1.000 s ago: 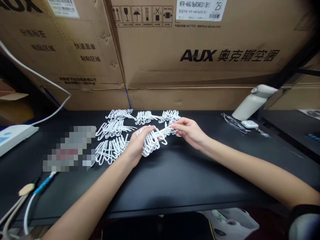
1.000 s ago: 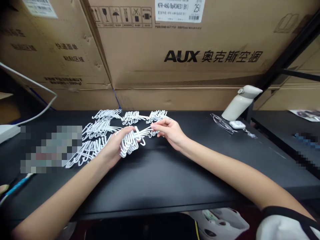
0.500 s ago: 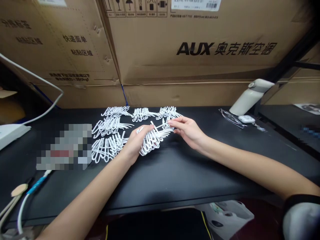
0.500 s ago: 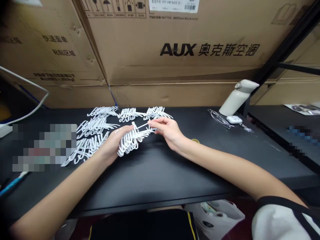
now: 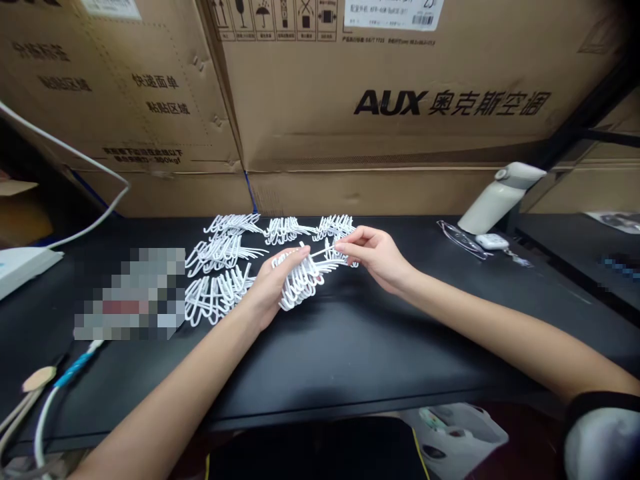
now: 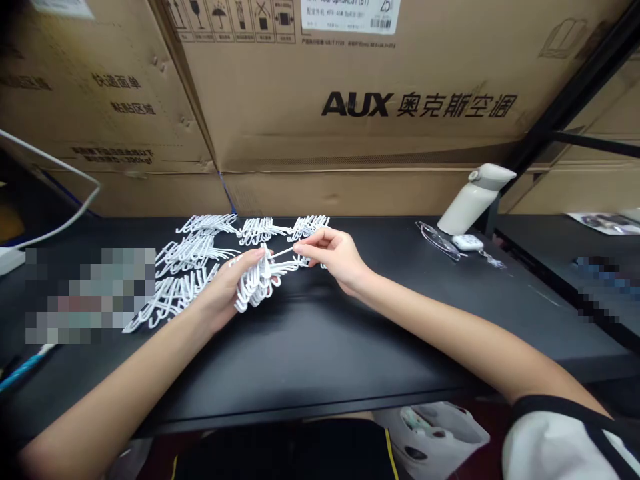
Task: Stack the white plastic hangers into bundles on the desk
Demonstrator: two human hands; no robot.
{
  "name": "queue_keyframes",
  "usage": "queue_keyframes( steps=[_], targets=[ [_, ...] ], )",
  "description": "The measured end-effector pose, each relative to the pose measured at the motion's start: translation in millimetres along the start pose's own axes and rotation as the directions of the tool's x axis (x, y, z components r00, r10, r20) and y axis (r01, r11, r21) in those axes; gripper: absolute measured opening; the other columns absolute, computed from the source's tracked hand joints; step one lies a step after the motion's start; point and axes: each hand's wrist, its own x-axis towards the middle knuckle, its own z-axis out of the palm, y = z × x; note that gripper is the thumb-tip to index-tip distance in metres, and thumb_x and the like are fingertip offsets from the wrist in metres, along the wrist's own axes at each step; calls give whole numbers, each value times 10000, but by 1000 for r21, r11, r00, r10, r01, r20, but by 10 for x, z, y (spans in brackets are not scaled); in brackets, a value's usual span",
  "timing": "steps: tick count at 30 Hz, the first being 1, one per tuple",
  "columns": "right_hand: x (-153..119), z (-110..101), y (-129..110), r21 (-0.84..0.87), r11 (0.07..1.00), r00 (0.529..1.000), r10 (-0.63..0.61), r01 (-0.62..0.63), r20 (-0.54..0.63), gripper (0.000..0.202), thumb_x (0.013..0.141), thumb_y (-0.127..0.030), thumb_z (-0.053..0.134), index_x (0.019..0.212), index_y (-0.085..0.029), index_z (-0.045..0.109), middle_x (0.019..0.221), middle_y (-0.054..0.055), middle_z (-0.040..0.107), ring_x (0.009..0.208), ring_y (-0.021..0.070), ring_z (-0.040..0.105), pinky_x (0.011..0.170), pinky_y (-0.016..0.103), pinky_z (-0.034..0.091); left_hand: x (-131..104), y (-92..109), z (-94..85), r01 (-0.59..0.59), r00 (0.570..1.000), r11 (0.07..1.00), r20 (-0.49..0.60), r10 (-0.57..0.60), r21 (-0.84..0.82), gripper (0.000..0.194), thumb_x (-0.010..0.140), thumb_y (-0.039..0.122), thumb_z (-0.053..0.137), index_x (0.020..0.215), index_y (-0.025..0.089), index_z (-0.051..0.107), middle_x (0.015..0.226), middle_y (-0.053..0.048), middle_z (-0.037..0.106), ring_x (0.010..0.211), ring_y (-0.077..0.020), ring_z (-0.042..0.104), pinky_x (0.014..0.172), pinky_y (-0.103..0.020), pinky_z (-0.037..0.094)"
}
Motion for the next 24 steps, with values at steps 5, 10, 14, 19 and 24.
queue_keyframes(
  steps=[5,10,14,19,24],
  targets=[
    [-42,26,-64,-128,982,990,-137,138,18,310,582,-383,837,671,-186,613,736,25,672,668,138,591,554,264,482,-5,3,8,29,1000,1000,-3,-29,-12,329,712,308,752,980,148,649,767,-53,726,624,-164,686,568,-232,545],
    [-58,29,-79,-186,969,986,-151,162,75,310,587,-394,833,665,-184,620,684,13,635,619,135,568,560,285,482,-5,11,3,18,999,1000,29,-17,-18,317,724,313,745,978,148,647,823,-75,739,617,-165,684,555,-233,545],
    [-38,1,-105,-195,964,982,-161,178,101,286,598,-367,832,684,-179,635,691,17,644,620,135,578,547,274,475,-8,12,-2,-15,1000,999,10,15,-31,417,735,306,736,1112,178,612,853,-72,737,704,-193,709,604,-253,562],
    [-7,-38,-170,-254,942,975,-201,219,95,282,589,-369,839,678,-176,653,689,26,662,624,140,596,568,280,480,9,-2,-24,-50,999,999,-14,50,-6,382,739,295,727,1087,170,631,861,-65,733,716,-188,709,630,-250,568],
    [-20,-31,-141,-231,961,988,-143,151,49,309,564,-391,847,676,-167,665,681,41,680,585,145,599,501,273,448,-4,3,-4,-45,999,999,-13,44,-16,398,738,276,736,1100,161,616,924,-87,737,764,-194,712,660,-250,570]
  ],
)
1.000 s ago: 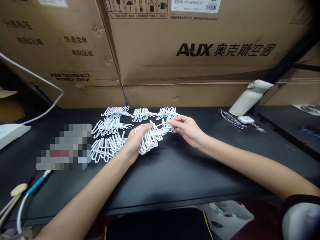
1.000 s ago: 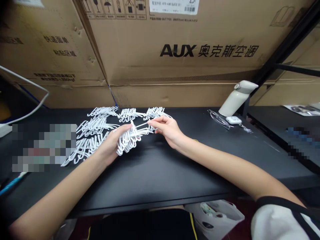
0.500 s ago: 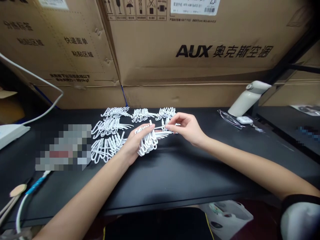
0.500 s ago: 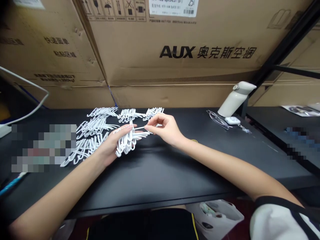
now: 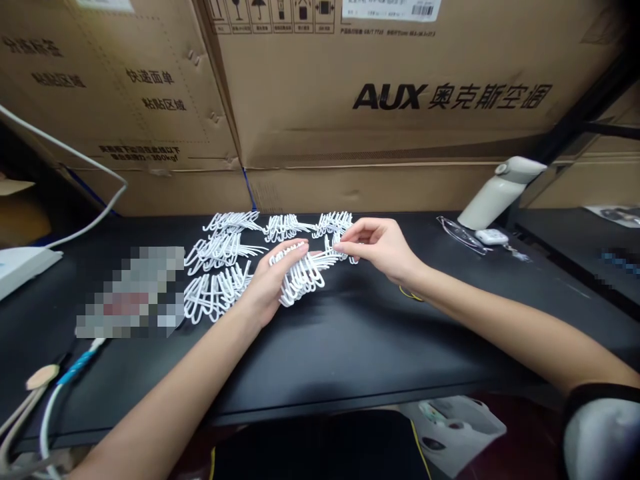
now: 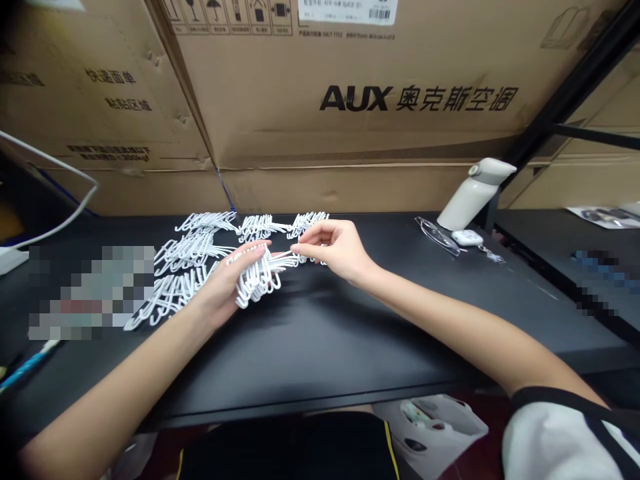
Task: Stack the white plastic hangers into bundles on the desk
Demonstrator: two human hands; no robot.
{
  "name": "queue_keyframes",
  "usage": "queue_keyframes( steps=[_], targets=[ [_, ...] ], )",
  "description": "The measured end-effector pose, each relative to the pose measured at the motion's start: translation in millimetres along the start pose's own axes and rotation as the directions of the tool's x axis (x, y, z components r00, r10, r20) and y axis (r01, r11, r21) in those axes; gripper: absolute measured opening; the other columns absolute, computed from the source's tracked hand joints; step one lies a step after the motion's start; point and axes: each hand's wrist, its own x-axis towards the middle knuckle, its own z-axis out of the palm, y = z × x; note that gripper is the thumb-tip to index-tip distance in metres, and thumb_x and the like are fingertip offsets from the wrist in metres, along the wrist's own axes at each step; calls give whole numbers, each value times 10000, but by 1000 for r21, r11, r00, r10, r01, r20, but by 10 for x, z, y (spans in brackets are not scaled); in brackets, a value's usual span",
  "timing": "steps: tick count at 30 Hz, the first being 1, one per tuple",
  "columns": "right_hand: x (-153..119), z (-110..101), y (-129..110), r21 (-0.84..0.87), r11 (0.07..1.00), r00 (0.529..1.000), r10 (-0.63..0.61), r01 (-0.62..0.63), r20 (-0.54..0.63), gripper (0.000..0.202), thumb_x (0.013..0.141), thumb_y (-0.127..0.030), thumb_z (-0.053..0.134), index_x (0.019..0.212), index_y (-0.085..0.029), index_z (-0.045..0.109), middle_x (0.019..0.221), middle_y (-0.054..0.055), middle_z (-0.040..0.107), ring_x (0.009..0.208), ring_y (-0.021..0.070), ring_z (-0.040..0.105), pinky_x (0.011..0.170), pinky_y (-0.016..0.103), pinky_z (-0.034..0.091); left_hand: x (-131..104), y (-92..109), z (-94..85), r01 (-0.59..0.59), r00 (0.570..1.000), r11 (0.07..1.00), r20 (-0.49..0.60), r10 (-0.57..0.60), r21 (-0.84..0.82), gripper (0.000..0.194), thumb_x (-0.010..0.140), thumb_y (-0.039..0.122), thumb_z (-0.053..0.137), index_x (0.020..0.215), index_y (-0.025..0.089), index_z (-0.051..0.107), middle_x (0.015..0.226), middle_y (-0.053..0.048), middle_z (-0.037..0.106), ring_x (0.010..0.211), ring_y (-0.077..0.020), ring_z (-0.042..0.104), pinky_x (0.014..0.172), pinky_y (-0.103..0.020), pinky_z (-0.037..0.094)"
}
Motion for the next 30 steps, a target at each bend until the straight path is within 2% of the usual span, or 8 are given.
queue_keyframes(
  steps=[3,9,13,16,19,23,26,30],
  targets=[
    [-27,30,16,1,1000,1000,19,-19,-18,312,559,-387,849,670,-160,667,669,46,683,593,153,618,488,263,447,-17,11,22,12,1000,1000,-4,-12,-2,424,735,254,745,1123,158,606,919,-86,740,769,-189,714,674,-238,567],
    [-37,35,12,-15,999,999,-35,35,7,311,542,-346,860,664,-139,662,650,33,668,615,142,619,588,277,505,-27,20,18,33,999,999,33,-33,19,414,755,281,725,1135,171,600,856,-70,742,677,-187,713,624,-253,566],
    [-31,24,23,-94,989,989,-107,116,101,245,651,-342,798,698,-145,659,691,25,646,642,135,593,576,265,490,-20,24,8,21,1000,1000,1,-21,21,375,729,289,742,1059,165,615,836,-69,741,673,-188,709,635,-266,567],
    [-59,40,19,-174,965,971,-164,194,174,195,748,-340,724,773,-156,665,789,41,662,749,156,619,652,280,511,-22,23,4,9,1000,999,15,-9,39,385,712,298,754,1050,172,621,839,-65,743,698,-199,709,670,-288,564],
    [-112,72,-6,-272,901,926,-266,338,269,223,747,-333,734,889,-173,669,907,52,680,863,175,628,747,300,518,-34,14,3,-23,998,996,60,18,86,405,692,328,769,1043,175,636,834,-54,740,747,-207,705,698,-290,549],
    [-182,112,-31,-337,776,837,-427,533,341,178,770,-264,723,900,-153,674,899,77,686,815,166,632,713,283,519,-55,3,3,-98,991,982,103,82,161,434,667,362,784,1040,177,659,884,-48,733,738,-185,680,654,-259,519],
    [-215,128,-19,-359,702,787,-517,615,338,125,805,-214,685,904,-139,673,871,90,688,756,158,637,693,284,526,-58,-4,-4,-132,986,973,128,109,189,443,686,373,770,1068,180,656,938,-57,725,734,-168,664,639,-248,501],
    [-228,129,14,-348,638,725,-575,687,379,57,841,-186,640,884,-154,659,848,78,699,760,156,656,705,275,538,-50,-13,-13,-125,986,967,133,97,221,471,670,374,785,1077,173,661,885,-51,723,722,-164,648,620,-242,480]
  ],
)
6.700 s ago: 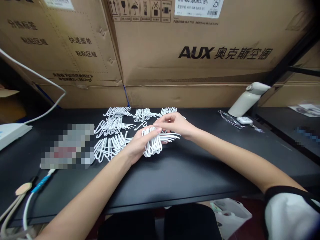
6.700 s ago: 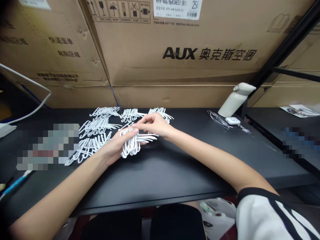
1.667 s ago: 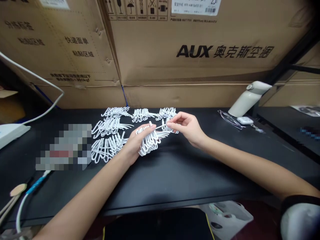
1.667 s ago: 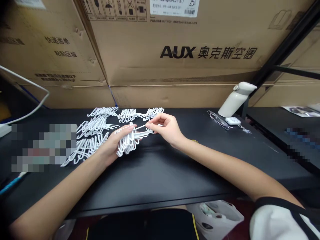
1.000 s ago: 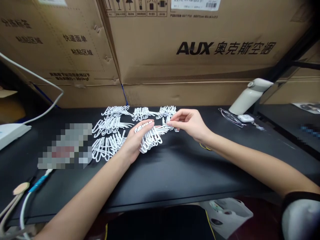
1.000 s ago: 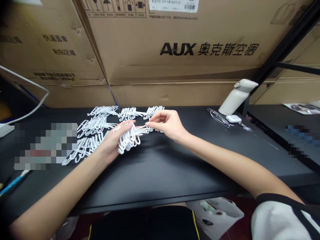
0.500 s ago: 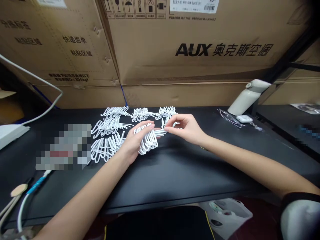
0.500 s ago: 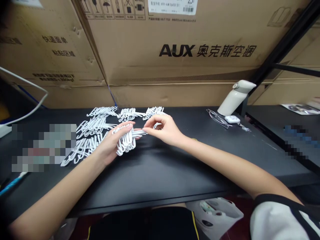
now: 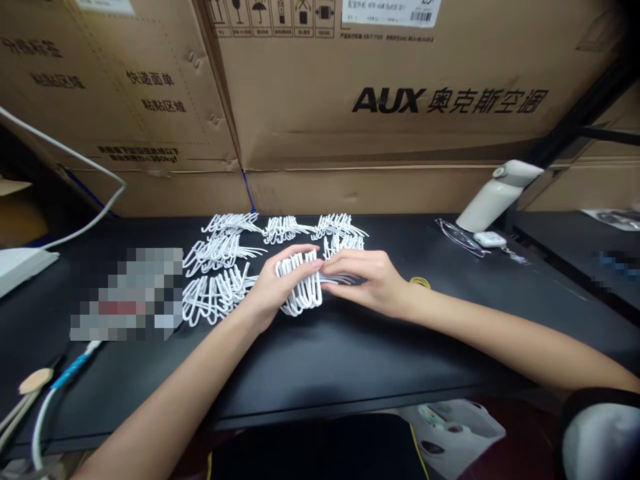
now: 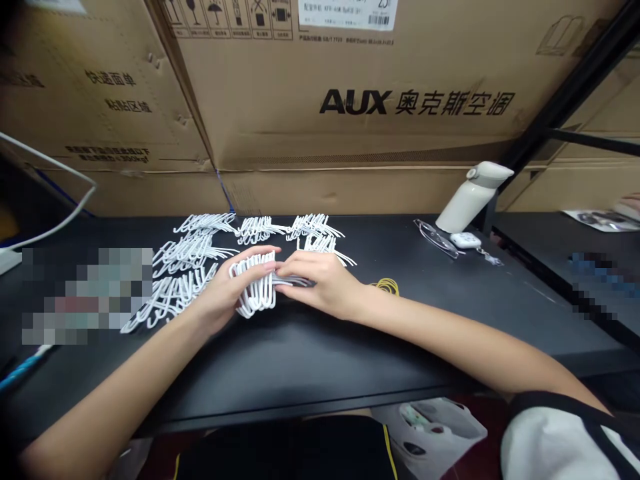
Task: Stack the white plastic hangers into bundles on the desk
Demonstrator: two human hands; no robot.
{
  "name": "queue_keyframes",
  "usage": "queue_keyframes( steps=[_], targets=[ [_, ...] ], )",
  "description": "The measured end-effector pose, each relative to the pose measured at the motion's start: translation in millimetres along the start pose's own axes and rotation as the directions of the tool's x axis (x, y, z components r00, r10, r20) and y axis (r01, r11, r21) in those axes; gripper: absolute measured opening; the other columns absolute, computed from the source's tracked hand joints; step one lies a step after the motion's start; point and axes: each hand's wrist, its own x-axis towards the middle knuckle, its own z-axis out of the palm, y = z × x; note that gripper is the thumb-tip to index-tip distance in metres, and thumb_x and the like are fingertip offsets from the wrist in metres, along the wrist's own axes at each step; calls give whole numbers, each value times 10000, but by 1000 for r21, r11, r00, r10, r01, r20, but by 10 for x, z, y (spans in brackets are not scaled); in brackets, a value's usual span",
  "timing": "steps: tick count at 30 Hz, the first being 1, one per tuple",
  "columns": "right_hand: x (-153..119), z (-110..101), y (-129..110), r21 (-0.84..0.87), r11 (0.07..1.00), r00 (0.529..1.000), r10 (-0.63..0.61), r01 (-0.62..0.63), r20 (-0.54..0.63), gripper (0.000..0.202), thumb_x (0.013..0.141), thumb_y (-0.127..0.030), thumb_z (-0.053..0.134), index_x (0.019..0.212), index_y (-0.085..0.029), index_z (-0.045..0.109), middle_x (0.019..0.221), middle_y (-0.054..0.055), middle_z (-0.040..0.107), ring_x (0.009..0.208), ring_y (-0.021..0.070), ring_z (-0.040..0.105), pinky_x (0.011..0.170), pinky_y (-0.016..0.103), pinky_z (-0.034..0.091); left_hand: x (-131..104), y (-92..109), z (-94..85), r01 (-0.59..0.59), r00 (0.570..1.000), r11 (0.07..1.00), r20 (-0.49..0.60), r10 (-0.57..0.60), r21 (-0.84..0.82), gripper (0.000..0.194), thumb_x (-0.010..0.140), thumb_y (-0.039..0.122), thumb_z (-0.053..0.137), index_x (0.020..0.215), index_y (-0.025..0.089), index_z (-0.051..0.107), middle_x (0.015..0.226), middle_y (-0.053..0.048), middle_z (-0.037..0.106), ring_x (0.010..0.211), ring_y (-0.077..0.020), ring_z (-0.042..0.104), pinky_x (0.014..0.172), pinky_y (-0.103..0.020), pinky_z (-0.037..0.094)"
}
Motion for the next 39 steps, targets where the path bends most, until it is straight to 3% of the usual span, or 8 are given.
queue_keyframes(
  steps=[4,10,15,20,27,32,39],
  targets=[
    [-6,0,18,11,1000,1000,2,-2,-8,64,860,-170,605,837,-170,664,831,68,711,773,158,673,705,272,546,-2,9,6,10,1000,1000,5,-9,-29,440,668,377,790,1030,147,690,994,-80,720,758,-165,650,649,-243,489],
    [23,-22,40,106,985,989,143,-139,-38,46,827,-206,651,810,-173,678,818,63,717,791,175,676,721,302,547,-14,42,9,85,995,986,66,-76,-147,515,700,353,781,1167,177,654,903,-63,738,720,-145,658,630,-221,505],
    [60,-58,45,197,923,944,324,-331,66,87,803,-241,669,847,-166,679,860,62,700,793,170,650,698,291,522,-13,37,25,67,998,983,26,-63,-173,487,697,355,785,1128,157,675,983,-90,739,807,-183,687,727,-264,539],
    [63,-58,47,252,863,899,422,-438,118,127,774,-255,687,850,-157,658,859,44,685,796,161,633,729,290,514,6,0,24,50,999,983,-6,-52,-178,477,710,352,775,1137,168,671,1078,-103,722,877,-207,695,790,-296,547],
    [63,-52,69,337,798,865,474,-500,162,147,742,-265,713,811,-151,652,837,40,685,791,167,640,766,320,535,24,0,11,74,997,978,45,-67,-193,422,813,404,666,1181,198,648,1142,-92,700,955,-218,683,813,-304,546],
    [64,-45,82,372,760,846,496,-533,197,165,740,-284,719,805,-146,656,835,44,693,800,170,659,810,333,542,9,41,35,125,992,979,9,-125,-160,459,872,463,560,1234,184,597,1097,-112,712,924,-219,693,789,-321,552],
    [59,-37,122,393,726,825,477,-565,304,239,701,-344,756,802,-145,669,828,44,703,776,161,652,794,337,541,42,-23,9,70,997,996,-11,-71,-46,370,836,479,591,1068,197,646,1020,-75,729,859,-221,689,741,-323,544]
  ],
)
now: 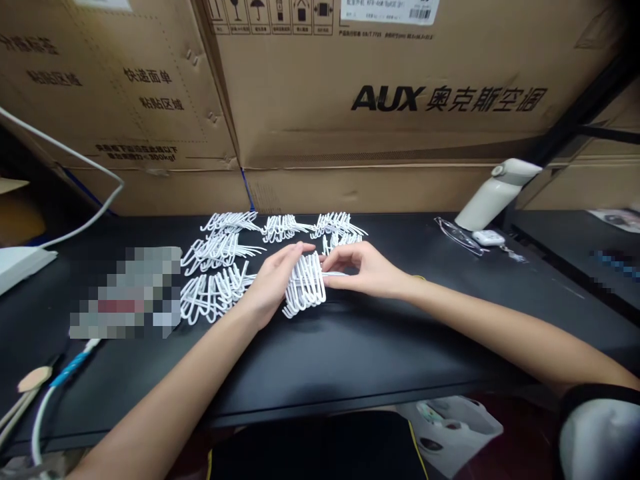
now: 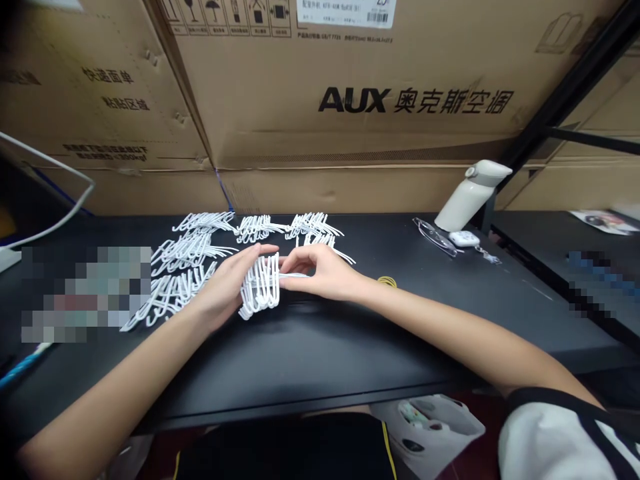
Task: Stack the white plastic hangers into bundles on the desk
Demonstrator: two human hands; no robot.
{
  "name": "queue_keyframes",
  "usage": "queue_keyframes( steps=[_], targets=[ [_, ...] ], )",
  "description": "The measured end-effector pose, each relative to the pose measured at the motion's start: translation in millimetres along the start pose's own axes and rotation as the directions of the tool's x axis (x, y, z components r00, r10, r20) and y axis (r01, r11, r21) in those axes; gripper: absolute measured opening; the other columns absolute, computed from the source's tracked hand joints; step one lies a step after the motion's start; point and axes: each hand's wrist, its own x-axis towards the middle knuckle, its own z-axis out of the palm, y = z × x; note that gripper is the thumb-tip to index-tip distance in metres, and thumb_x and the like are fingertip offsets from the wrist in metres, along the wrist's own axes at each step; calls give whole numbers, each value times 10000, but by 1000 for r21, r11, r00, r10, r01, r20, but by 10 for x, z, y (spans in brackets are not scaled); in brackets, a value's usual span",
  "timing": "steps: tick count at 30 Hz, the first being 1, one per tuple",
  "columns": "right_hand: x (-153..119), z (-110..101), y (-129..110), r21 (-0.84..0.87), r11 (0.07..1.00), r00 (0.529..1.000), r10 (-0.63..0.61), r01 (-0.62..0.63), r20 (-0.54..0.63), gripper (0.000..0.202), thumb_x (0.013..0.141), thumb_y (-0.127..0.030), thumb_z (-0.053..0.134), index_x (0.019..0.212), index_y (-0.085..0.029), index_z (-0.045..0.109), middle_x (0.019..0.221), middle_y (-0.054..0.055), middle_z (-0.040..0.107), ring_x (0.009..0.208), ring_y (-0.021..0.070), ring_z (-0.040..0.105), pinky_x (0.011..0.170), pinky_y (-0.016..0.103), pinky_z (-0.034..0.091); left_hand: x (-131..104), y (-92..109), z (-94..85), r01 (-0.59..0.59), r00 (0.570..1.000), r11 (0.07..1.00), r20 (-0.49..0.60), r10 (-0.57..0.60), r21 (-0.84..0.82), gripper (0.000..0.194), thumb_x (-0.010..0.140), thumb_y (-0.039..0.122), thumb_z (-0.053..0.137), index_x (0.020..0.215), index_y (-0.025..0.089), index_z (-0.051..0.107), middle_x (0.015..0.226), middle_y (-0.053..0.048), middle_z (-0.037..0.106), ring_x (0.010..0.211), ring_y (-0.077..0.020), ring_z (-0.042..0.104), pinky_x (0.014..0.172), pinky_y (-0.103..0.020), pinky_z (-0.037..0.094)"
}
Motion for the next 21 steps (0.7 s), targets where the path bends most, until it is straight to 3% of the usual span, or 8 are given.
queue_keyframes(
  steps=[5,10,14,17,21],
  targets=[
    [30,-42,-18,19,999,998,32,-33,59,231,724,-368,729,749,-143,684,807,50,702,766,161,649,727,305,518,-1,-43,-16,-229,973,940,28,229,254,351,841,463,589,1036,177,647,1112,-90,697,1014,-242,645,898,-351,487],
    [21,-58,49,-28,997,997,-69,68,-25,212,659,-328,789,665,-152,670,754,29,689,759,157,634,744,299,503,-114,-26,31,-489,865,718,169,473,495,290,848,378,602,1072,203,654,1129,-64,693,1072,-231,619,967,-316,421],
    [29,-89,122,-12,997,997,-80,80,-11,315,600,-316,830,632,-160,558,675,-17,604,676,122,592,725,292,517,-134,-46,34,-530,844,642,279,457,553,357,814,357,649,1146,228,630,1193,-50,675,1085,-232,619,953,-296,420],
    [40,-100,154,116,993,999,-41,38,26,425,558,-311,852,722,-178,483,757,-24,584,655,103,585,677,282,535,-108,-67,19,-497,866,652,279,415,573,401,784,389,671,1151,234,626,1201,-54,668,1078,-248,619,951,-318,429],
    [38,-99,150,153,988,999,-11,3,48,456,608,-224,817,963,-176,535,938,21,600,720,101,616,689,276,549,-83,-55,-16,-423,906,700,264,330,575,572,729,420,716,1240,227,546,1212,-85,656,1151,-275,584,981,-353,417]
  ],
)
